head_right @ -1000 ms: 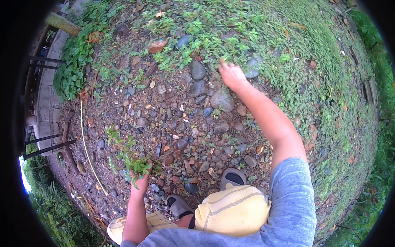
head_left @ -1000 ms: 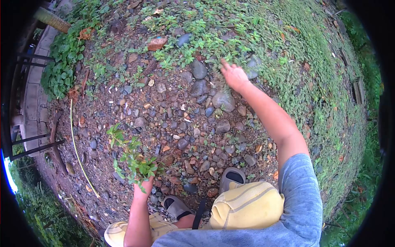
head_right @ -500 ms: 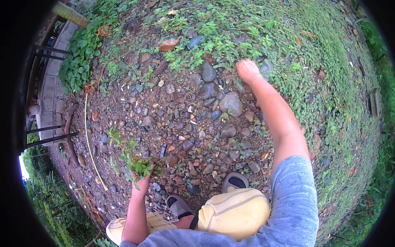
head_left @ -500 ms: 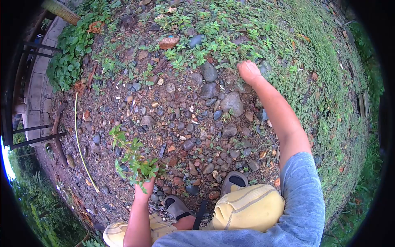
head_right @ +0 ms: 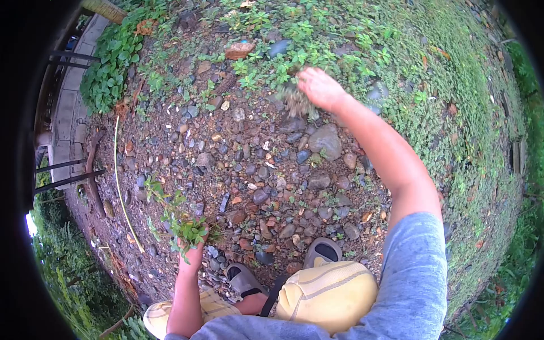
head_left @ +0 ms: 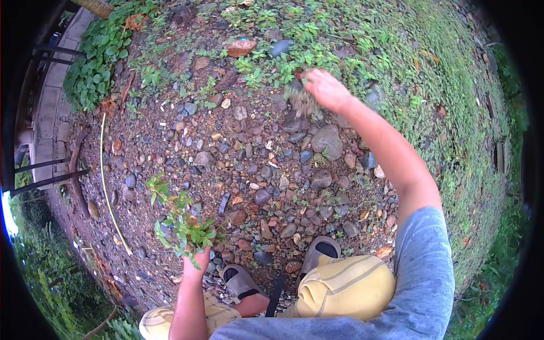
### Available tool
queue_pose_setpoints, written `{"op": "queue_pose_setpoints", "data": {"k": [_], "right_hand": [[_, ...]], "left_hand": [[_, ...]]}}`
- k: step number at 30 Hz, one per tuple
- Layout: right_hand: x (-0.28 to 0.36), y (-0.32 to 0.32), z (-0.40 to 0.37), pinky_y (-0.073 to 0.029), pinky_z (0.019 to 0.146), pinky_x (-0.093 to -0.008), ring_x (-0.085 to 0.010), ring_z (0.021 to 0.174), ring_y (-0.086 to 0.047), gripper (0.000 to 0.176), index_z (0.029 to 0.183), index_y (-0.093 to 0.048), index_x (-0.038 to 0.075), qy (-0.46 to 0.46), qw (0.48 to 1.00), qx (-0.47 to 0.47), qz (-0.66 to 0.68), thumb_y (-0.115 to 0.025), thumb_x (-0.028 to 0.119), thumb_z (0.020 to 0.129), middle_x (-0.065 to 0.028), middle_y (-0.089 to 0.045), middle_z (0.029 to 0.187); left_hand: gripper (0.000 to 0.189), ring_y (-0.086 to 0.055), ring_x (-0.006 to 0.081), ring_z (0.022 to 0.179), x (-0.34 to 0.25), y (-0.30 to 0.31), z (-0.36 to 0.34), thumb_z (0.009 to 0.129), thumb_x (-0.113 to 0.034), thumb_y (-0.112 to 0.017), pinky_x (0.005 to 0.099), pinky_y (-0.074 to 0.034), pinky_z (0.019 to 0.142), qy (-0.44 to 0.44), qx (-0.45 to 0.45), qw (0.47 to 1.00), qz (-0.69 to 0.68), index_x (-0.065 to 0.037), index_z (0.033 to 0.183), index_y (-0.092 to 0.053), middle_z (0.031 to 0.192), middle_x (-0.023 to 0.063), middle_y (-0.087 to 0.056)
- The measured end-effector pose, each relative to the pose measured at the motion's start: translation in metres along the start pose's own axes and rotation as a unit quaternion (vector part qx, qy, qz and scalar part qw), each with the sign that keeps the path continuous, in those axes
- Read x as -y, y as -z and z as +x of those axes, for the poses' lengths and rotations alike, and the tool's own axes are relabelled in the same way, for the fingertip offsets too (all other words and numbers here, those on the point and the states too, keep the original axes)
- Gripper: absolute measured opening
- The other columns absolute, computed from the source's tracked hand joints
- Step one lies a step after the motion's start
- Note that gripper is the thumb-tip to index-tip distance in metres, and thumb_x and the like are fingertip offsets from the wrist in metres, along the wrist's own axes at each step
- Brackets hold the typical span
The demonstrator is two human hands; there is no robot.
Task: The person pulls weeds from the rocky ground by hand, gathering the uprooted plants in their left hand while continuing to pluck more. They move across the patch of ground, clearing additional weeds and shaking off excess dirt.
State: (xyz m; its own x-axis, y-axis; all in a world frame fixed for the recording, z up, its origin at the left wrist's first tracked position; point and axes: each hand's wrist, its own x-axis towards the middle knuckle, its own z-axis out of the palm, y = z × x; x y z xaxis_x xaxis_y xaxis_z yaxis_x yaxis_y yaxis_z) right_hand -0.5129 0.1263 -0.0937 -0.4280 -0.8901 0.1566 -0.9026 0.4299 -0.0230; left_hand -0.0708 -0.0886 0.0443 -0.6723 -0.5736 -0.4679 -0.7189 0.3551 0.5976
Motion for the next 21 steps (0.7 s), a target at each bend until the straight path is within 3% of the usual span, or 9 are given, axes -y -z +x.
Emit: {"op": "queue_pose_setpoints", "data": {"k": [1, 2, 4, 7, 10, 11, 13, 16, 21], "right_hand": [[-0.011, 0.0, 0.01, -0.037, 0.098, -0.0383, -0.0241, 0.113, -0.047, 0.021, 0.096, -0.06, 0.005, 0.009, 0.998, 0.023, -0.058, -0.045, 0.013, 0.085, -0.011, -0.055, 0.117], [-0.021, -0.009, 0.016, -0.036, 0.099, -0.0409, -0.0242, 0.112, -0.049, 0.021, 0.097, -0.06, 0.005, -0.001, 0.993, -0.015, -0.113, -0.043, 0.013, 0.086, -0.0101, -0.059, 0.11], [-0.027, -0.007, 0.028, -0.034, 0.101, -0.0436, -0.0253, 0.103, -0.058, 0.022, 0.096, -0.063, 0.007, -0.108, 0.974, 0.124, -0.155, -0.043, 0.013, 0.087, -0.0092, -0.065, 0.101], [-0.036, -0.01, 0.032, -0.042, 0.095, -0.0424, -0.0292, 0.091, -0.065, 0.025, 0.092, -0.067, 0.006, -0.273, 0.936, 0.214, -0.053, -0.045, 0.013, 0.085, -0.0119, -0.068, 0.093], [-0.048, -0.024, 0.027, -0.049, 0.084, -0.0409, -0.0319, 0.088, -0.066, 0.025, 0.088, -0.07, 0.006, -0.306, 0.937, 0.167, 0.018, -0.047, 0.011, 0.081, -0.0165, -0.068, 0.095], [-0.052, -0.025, 0.025, -0.052, 0.076, -0.0401, -0.0336, 0.091, -0.064, 0.025, 0.087, -0.07, 0.004, -0.294, 0.939, 0.174, 0.024, -0.047, 0.011, 0.08, -0.0191, -0.066, 0.095], [-0.052, -0.024, 0.024, -0.052, 0.078, -0.0407, -0.0339, 0.091, -0.064, 0.024, 0.087, -0.07, 0.004, -0.283, 0.943, 0.171, 0.041, -0.048, 0.011, 0.079, -0.0191, -0.066, 0.095], [-0.041, -0.013, 0.019, -0.051, 0.079, -0.0425, -0.0351, 0.09, -0.064, 0.025, 0.09, -0.068, 0.005, -0.258, 0.954, 0.146, 0.054, -0.046, 0.01, 0.08, -0.0193, -0.066, 0.094], [0.008, 0.016, 0.0, -0.053, 0.077, -0.0439, -0.0349, 0.086, -0.064, 0.02, 0.091, -0.064, 0.007, -0.228, 0.955, 0.158, 0.102, -0.047, 0.008, 0.08, -0.0186, -0.066, 0.091]], "left_hand": [[0.039, -0.058, 0.026, 0.103, -0.003, 0.001, -0.001, 0.084, -0.024, -0.066, 0.0351, -0.043, 0.09, 0.01, -0.001, 1.0, -0.004, -0.001, 0.114, -0.057, 0.111, 0.0137, -0.061], [0.038, -0.058, 0.0258, 0.103, -0.004, 0.002, -0.002, 0.084, -0.023, -0.066, 0.035, -0.043, 0.09, 0.014, -0.009, 1.0, -0.001, -0.001, 0.115, -0.057, 0.11, 0.0136, -0.062], [0.038, -0.058, 0.0254, 0.103, -0.005, 0.004, -0.004, 0.084, -0.023, -0.066, 0.0348, -0.043, 0.09, 0.024, -0.021, 0.999, 0.006, -0.002, 0.115, -0.057, 0.11, 0.0134, -0.062], [0.038, -0.058, 0.0253, 0.103, 0.001, 0.006, -0.009, 0.085, -0.025, -0.065, 0.0355, -0.043, 0.09, 0.017, -0.032, 0.999, -0.007, -0.001, 0.114, -0.057, 0.11, 0.0127, -0.062], [0.04, -0.058, 0.0259, 0.105, 0.001, 0.003, -0.01, 0.086, -0.026, -0.064, 0.0362, -0.042, 0.092, 0.019, -0.011, 1.0, 0.004, -0.002, 0.116, -0.056, 0.113, 0.013, -0.061], [0.04, -0.057, 0.0259, 0.106, -0.005, 0.003, -0.011, 0.086, -0.026, -0.064, 0.0362, -0.042, 0.092, 0.027, -0.01, 1.0, 0.006, -0.002, 0.117, -0.056, 0.114, 0.0132, -0.061], [0.036, -0.058, 0.0216, 0.1, -0.004, 0.002, -0.008, 0.083, -0.02, -0.068, 0.0348, -0.043, 0.088, 0.023, -0.031, 0.999, -0.005, -0.001, 0.111, -0.057, 0.107, 0.0111, -0.062], [0.033, -0.059, 0.021, 0.097, 0.016, 0.003, -0.002, 0.083, -0.018, -0.068, 0.0342, -0.044, 0.087, -0.081, -0.043, 0.995, 0.028, 0.0, 0.109, -0.058, 0.104, 0.0108, -0.062], [0.029, -0.06, 0.0211, 0.093, 0.001, 0.002, 0.003, 0.082, -0.016, -0.067, 0.0335, -0.045, 0.085, -0.045, -0.029, 0.999, -0.013, 0.0, 0.105, -0.06, 0.101, 0.0107, -0.063]]}}
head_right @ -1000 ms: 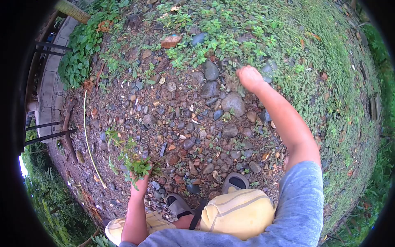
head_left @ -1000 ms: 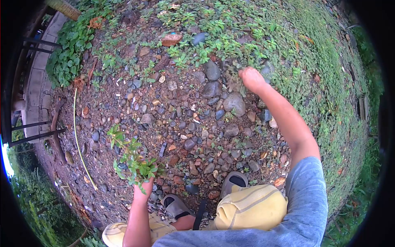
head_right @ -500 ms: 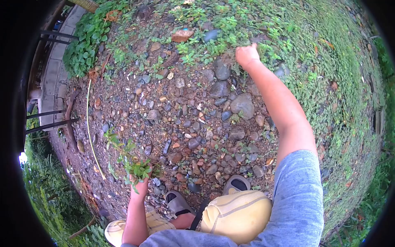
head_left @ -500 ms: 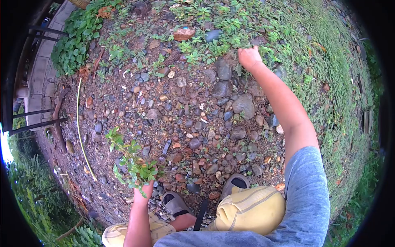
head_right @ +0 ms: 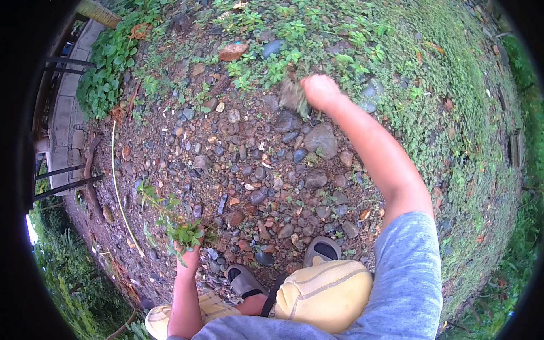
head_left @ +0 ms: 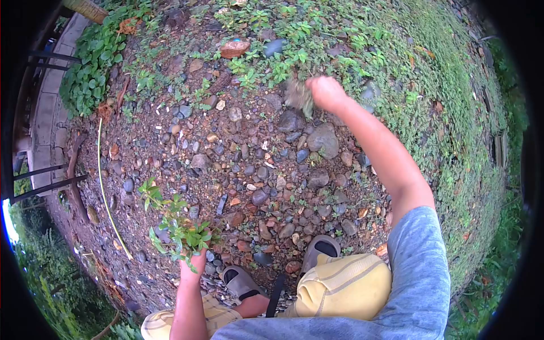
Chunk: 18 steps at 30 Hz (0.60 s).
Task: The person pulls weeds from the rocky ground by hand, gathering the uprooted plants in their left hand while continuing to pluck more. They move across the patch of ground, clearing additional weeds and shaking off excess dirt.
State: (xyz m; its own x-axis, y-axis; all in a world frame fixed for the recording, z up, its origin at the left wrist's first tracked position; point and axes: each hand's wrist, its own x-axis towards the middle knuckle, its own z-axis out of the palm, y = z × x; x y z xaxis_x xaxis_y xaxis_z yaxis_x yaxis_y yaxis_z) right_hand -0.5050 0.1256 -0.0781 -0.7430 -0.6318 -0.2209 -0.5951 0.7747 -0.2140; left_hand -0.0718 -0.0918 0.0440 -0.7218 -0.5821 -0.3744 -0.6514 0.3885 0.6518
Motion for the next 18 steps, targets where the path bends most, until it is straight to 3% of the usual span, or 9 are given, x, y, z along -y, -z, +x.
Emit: {"op": "queue_pose_setpoints", "data": {"k": [2, 4, 7, 11, 15, 16, 18], "right_hand": [[0.018, -0.007, -0.028, -0.055, 0.073, -0.0422, -0.033, 0.081, -0.065, 0.018, 0.09, -0.062, 0.005, 0.091, 0.995, 0.036, -0.033, -0.05, 0.004, 0.078, -0.0183, -0.066, 0.085], [0.036, -0.013, -0.055, -0.053, 0.074, -0.0434, -0.0321, 0.081, -0.065, 0.017, 0.09, -0.06, 0.004, 0.089, 0.992, 0.083, 0.033, -0.046, 0.004, 0.081, -0.0183, -0.065, 0.084], [0.036, -0.02, -0.08, -0.053, 0.078, -0.0397, -0.0313, 0.096, -0.06, 0.016, 0.096, -0.054, 0.003, 0.138, 0.987, 0.078, -0.014, -0.047, 0.006, 0.082, -0.0182, -0.059, 0.101], [0.001, -0.03, -0.059, -0.054, 0.077, -0.0351, -0.0273, 0.097, -0.059, 0.022, 0.099, -0.053, 0.004, 0.097, 0.99, 0.016, -0.097, -0.051, 0.003, 0.077, -0.0139, -0.05, 0.109], [-0.051, -0.041, -0.036, -0.054, 0.077, -0.0355, -0.0272, 0.098, -0.058, 0.026, 0.106, -0.053, 0.004, 0.046, 0.987, -0.085, -0.13, -0.049, 0.005, 0.081, -0.0144, -0.047, 0.123], [-0.064, -0.044, -0.029, -0.053, 0.08, -0.0366, -0.0279, 0.1, -0.058, 0.036, 0.118, -0.051, 0.007, 0.024, 0.99, -0.067, -0.122, -0.047, 0.005, 0.082, -0.0134, -0.041, 0.135], [-0.074, -0.047, -0.023, -0.051, 0.083, -0.0383, -0.0288, 0.102, -0.057, 0.048, 0.131, -0.045, 0.011, -0.011, 0.988, -0.049, -0.146, -0.045, 0.006, 0.083, -0.0111, -0.035, 0.142]], "left_hand": [[0.029, -0.06, 0.0212, 0.093, 0.0, -0.001, 0.002, 0.082, -0.016, -0.068, 0.0335, -0.045, 0.085, -0.003, -0.001, 1.0, 0.015, 0.0, 0.105, -0.06, 0.101, 0.0107, -0.063], [0.03, -0.06, 0.0213, 0.093, 0.004, -0.003, 0.002, 0.083, -0.016, -0.068, 0.0338, -0.045, 0.085, -0.001, -0.002, 1.0, 0.031, 0.001, 0.105, -0.06, 0.101, 0.0109, -0.063], [0.033, -0.059, 0.0219, 0.095, 0.006, -0.005, 0.001, 0.083, -0.018, -0.068, 0.0345, -0.044, 0.086, 0.007, -0.018, 1.0, 0.02, 0.0, 0.108, -0.058, 0.102, 0.0112, -0.063], [0.036, -0.059, 0.0224, 0.097, 0.007, -0.005, 0.001, 0.083, -0.019, -0.069, 0.035, -0.043, 0.088, -0.009, 0.001, 1.0, 0.029, 0.0, 0.111, -0.057, 0.105, 0.0114, -0.062], [0.037, -0.059, 0.0224, 0.098, 0.0, -0.003, 0.0, 0.083, -0.02, -0.069, 0.0351, -0.043, 0.088, 0.01, 0.003, 1.0, 0.024, 0.0, 0.111, -0.057, 0.106, 0.0112, -0.062], [0.036, -0.059, 0.0224, 0.097, -0.002, -0.003, 0.0, 0.083, -0.02, -0.068, 0.0351, -0.043, 0.088, 0.013, 0.0, 1.0, 0.024, 0.0, 0.111, -0.057, 0.106, 0.0111, -0.062], [0.037, -0.059, 0.0226, 0.098, -0.003, -0.002, -0.002, 0.083, -0.02, -0.068, 0.0353, -0.043, 0.088, 0.018, 0.008, 1.0, 0.009, 0.0, 0.111, -0.057, 0.106, 0.0113, -0.062]]}}
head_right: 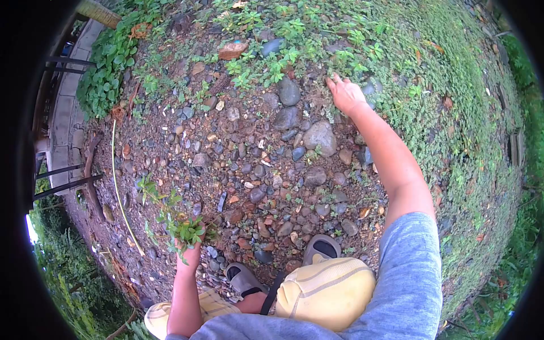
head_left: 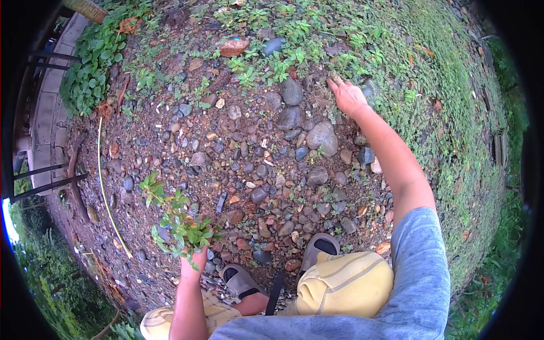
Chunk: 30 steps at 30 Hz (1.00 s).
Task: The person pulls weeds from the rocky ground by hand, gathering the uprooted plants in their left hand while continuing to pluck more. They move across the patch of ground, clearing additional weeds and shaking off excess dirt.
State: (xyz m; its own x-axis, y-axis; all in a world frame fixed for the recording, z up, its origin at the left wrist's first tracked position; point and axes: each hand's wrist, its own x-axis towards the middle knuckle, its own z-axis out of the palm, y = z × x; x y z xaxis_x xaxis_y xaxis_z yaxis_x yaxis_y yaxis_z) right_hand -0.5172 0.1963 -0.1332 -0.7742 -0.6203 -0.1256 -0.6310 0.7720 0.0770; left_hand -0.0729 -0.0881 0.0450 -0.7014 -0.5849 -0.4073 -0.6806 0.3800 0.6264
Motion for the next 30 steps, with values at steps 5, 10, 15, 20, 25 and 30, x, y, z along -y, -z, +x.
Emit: {"op": "queue_pose_setpoints", "data": {"k": [5, 10, 15, 20, 25, 30], "right_hand": [[0.004, 0.015, 0.004, -0.048, 0.084, -0.0428, -0.0285, 0.105, -0.055, 0.045, 0.131, -0.045, 0.016, -0.019, 0.999, 0.018, -0.044, -0.041, 0.008, 0.086, -0.0107, -0.044, 0.133], [-0.011, 0.007, 0.018, -0.046, 0.084, -0.0463, -0.0279, 0.103, -0.054, 0.028, 0.11, -0.056, 0.006, -0.085, 0.995, 0.014, -0.052, -0.042, 0.014, 0.088, -0.014, -0.056, 0.11], [-0.01, 0.011, 0.018, -0.05, 0.081, -0.0394, -0.0311, 0.098, -0.06, 0.024, 0.097, -0.061, -0.001, -0.12, 0.992, 0.047, -0.003, -0.044, 0.011, 0.086, -0.0195, -0.064, 0.1], [-0.015, 0.022, 0.025, -0.05, 0.083, -0.036, -0.0277, 0.095, -0.064, 0.026, 0.091, -0.069, 0.002, -0.105, 0.986, 0.128, 0.015, -0.047, 0.012, 0.082, -0.0162, -0.067, 0.099], [-0.02, 0.023, 0.027, -0.049, 0.086, -0.0376, -0.0298, 0.097, -0.063, 0.026, 0.094, -0.069, 0.003, -0.082, 0.986, 0.141, 0.026, -0.048, 0.01, 0.079, -0.0171, -0.066, 0.1], [-0.02, 0.028, 0.005, -0.051, 0.082, -0.0408, -0.0328, 0.091, -0.064, 0.024, 0.094, -0.067, 0.007, -0.083, 0.991, 0.078, 0.073, -0.049, 0.009, 0.079, -0.0167, -0.067, 0.093]], "left_hand": [[0.035, -0.059, 0.0244, 0.099, -0.001, -0.002, -0.003, 0.083, -0.021, -0.068, 0.036, -0.043, 0.088, -0.001, 0.01, 1.0, -0.001, -0.001, 0.11, -0.058, 0.106, 0.0117, -0.063], [0.029, -0.06, 0.0276, 0.093, 0.012, -0.004, 0.001, 0.081, -0.021, -0.069, 0.0373, -0.044, 0.084, -0.098, -0.012, 0.987, 0.125, -0.002, 0.102, -0.062, 0.1, 0.0121, -0.065], [0.027, -0.061, 0.027, 0.089, 0.009, -0.003, -0.002, 0.081, -0.019, -0.068, 0.0373, -0.045, 0.083, -0.062, 0.001, 0.998, 0.026, -0.002, 0.101, -0.062, 0.096, 0.0108, -0.066], [0.026, -0.061, 0.0266, 0.089, 0.011, -0.001, -0.003, 0.081, -0.017, -0.068, 0.0367, -0.045, 0.082, -0.086, -0.004, 0.995, 0.052, -0.002, 0.102, -0.062, 0.095, 0.0106, -0.066], [0.026, -0.061, 0.0264, 0.089, 0.007, -0.003, -0.003, 0.081, -0.017, -0.068, 0.0366, -0.045, 0.083, -0.066, -0.02, 0.997, 0.028, -0.002, 0.101, -0.061, 0.096, 0.0108, -0.065], [0.037, -0.058, 0.0231, 0.102, 0.011, 0.0, 0.001, 0.085, -0.023, -0.066, 0.0348, -0.043, 0.09, -0.015, 0.04, 0.999, 0.026, -0.001, 0.113, -0.057, 0.109, 0.0119, -0.062]]}}
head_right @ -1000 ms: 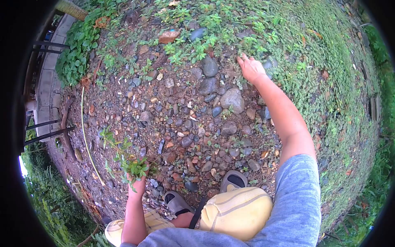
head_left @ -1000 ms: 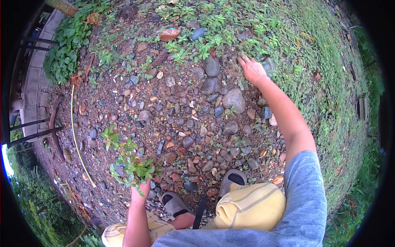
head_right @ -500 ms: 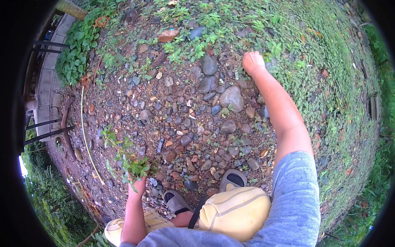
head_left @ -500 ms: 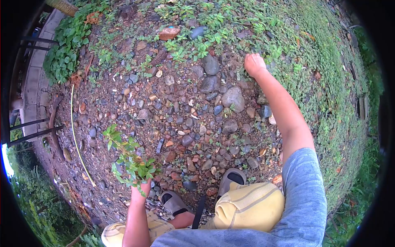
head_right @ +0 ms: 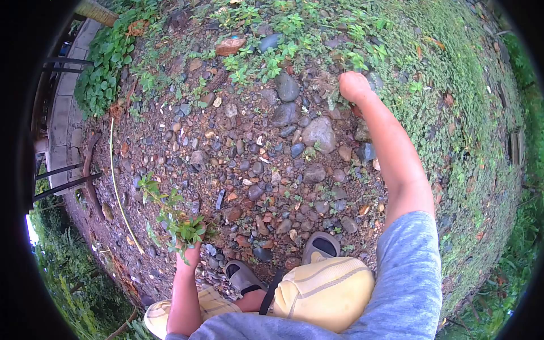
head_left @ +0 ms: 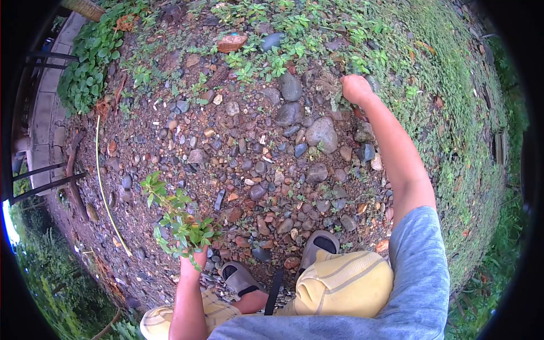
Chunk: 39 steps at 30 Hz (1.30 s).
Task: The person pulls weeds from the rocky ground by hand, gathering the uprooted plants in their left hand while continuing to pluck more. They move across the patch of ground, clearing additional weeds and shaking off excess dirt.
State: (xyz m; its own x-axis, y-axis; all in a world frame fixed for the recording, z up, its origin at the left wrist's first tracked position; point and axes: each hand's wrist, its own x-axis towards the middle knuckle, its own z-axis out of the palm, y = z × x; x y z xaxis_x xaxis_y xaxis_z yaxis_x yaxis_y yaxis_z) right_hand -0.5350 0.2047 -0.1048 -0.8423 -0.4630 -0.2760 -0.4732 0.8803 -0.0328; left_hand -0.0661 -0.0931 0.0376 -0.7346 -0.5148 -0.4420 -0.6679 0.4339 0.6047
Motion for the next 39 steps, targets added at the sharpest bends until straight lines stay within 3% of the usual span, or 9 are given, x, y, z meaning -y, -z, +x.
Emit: {"op": "queue_pose_setpoints", "data": {"k": [5, 8, 9, 11, 14, 17, 25, 31, 39], "right_hand": [[0.013, 0.018, -0.058, -0.053, 0.077, -0.0416, -0.0323, 0.082, -0.066, 0.022, 0.092, -0.064, 0.008, 0.017, 0.999, 0.039, 0.029, -0.052, 0.005, 0.074, -0.0156, -0.067, 0.088], [0.047, 0.007, -0.099, -0.053, 0.082, -0.0392, -0.0293, 0.088, -0.065, 0.045, 0.109, -0.064, 0.014, 0.151, 0.977, 0.149, 0.034, -0.052, -0.001, 0.069, -0.0143, -0.067, 0.091], [0.055, 0.003, -0.109, -0.053, 0.08, -0.0397, -0.0287, 0.089, -0.065, 0.038, 0.102, -0.065, 0.011, 0.216, 0.968, 0.117, 0.048, -0.052, -0.001, 0.068, -0.0156, -0.067, 0.091], [0.067, 0.021, -0.108, -0.053, 0.076, -0.0409, -0.0297, 0.087, -0.064, 0.027, 0.094, -0.062, 0.006, 0.181, 0.971, 0.143, 0.067, -0.053, 0.001, 0.069, -0.0162, -0.065, 0.09], [0.038, -0.005, -0.069, -0.053, 0.069, -0.0411, -0.032, 0.079, -0.063, 0.016, 0.09, -0.057, 0.004, 0.115, 0.988, -0.105, 0.019, -0.053, 0.004, 0.075, -0.0158, -0.057, 0.096], [0.002, -0.026, -0.019, -0.052, 0.076, -0.0448, -0.0367, 0.085, -0.064, 0.027, 0.106, -0.054, -0.001, -0.146, 0.977, -0.089, 0.127, -0.042, 0.017, 0.09, -0.0247, -0.052, 0.118], [0.009, -0.005, -0.006, -0.051, 0.086, -0.0403, -0.0373, 0.105, -0.058, 0.031, 0.11, -0.06, 0.0, -0.171, 0.98, 0.075, -0.069, -0.045, 0.016, 0.088, -0.0243, -0.058, 0.114], [0.001, -0.025, -0.011, -0.051, 0.085, -0.04, -0.0352, 0.099, -0.062, 0.026, 0.098, -0.065, 0.0, -0.222, 0.971, -0.023, 0.09, -0.045, 0.009, 0.085, -0.0235, -0.064, 0.103], [-0.015, -0.014, -0.012, -0.048, 0.086, -0.0427, -0.0377, 0.099, -0.061, 0.025, 0.091, -0.066, -0.005, -0.136, 0.985, 0.064, 0.08, -0.049, 0.006, 0.076, -0.0259, -0.063, 0.101]], "left_hand": [[0.035, -0.059, 0.0247, 0.099, -0.01, -0.003, 0.003, 0.083, -0.021, -0.067, 0.0356, -0.043, 0.088, -0.009, -0.019, 1.0, 0.022, -0.001, 0.111, -0.058, 0.107, 0.0119, -0.063], [0.032, -0.061, 0.0263, 0.095, -0.007, -0.008, 0.006, 0.08, -0.018, -0.069, 0.0368, -0.044, 0.086, -0.053, -0.039, 0.996, 0.06, -0.002, 0.107, -0.061, 0.102, 0.0116, -0.065], [0.033, -0.061, 0.0266, 0.096, -0.005, -0.009, 0.008, 0.081, -0.019, -0.069, 0.037, -0.044, 0.087, -0.059, -0.031, 0.996, 0.062, -0.002, 0.108, -0.061, 0.103, 0.0117, -0.065], [0.034, -0.06, 0.0271, 0.097, -0.011, -0.011, 0.009, 0.081, -0.02, -0.069, 0.0375, -0.043, 0.088, -0.049, -0.023, 0.998, 0.033, -0.002, 0.108, -0.061, 0.103, 0.0119, -0.065], [0.035, -0.059, 0.0258, 0.098, -0.022, -0.012, 0.009, 0.082, -0.021, -0.068, 0.0367, -0.043, 0.089, -0.038, -0.019, 0.999, 0.002, -0.002, 0.11, -0.059, 0.105, 0.0119, -0.064], [0.037, -0.058, 0.0218, 0.099, -0.012, -0.012, 0.01, 0.085, -0.022, -0.066, 0.0343, -0.043, 0.089, -0.069, -0.016, 0.997, 0.038, -0.001, 0.113, -0.056, 0.108, 0.0112, -0.062], [0.035, -0.059, 0.0197, 0.097, -0.018, -0.011, 0.004, 0.085, -0.02, -0.067, 0.0331, -0.044, 0.088, -0.019, 0.008, 1.0, -0.016, -0.001, 0.113, -0.056, 0.107, 0.0099, -0.062], [0.034, -0.059, 0.02, 0.097, -0.023, -0.004, 0.0, 0.085, -0.02, -0.067, 0.033, -0.044, 0.088, -0.011, -0.002, 0.999, -0.051, -0.001, 0.111, -0.058, 0.105, 0.0097, -0.063], [0.036, -0.058, 0.0212, 0.099, -0.009, -0.002, 0.0, 0.085, -0.022, -0.066, 0.0339, -0.043, 0.089, -0.027, -0.007, 0.999, -0.034, -0.001, 0.113, -0.057, 0.109, 0.0106, -0.062]]}}
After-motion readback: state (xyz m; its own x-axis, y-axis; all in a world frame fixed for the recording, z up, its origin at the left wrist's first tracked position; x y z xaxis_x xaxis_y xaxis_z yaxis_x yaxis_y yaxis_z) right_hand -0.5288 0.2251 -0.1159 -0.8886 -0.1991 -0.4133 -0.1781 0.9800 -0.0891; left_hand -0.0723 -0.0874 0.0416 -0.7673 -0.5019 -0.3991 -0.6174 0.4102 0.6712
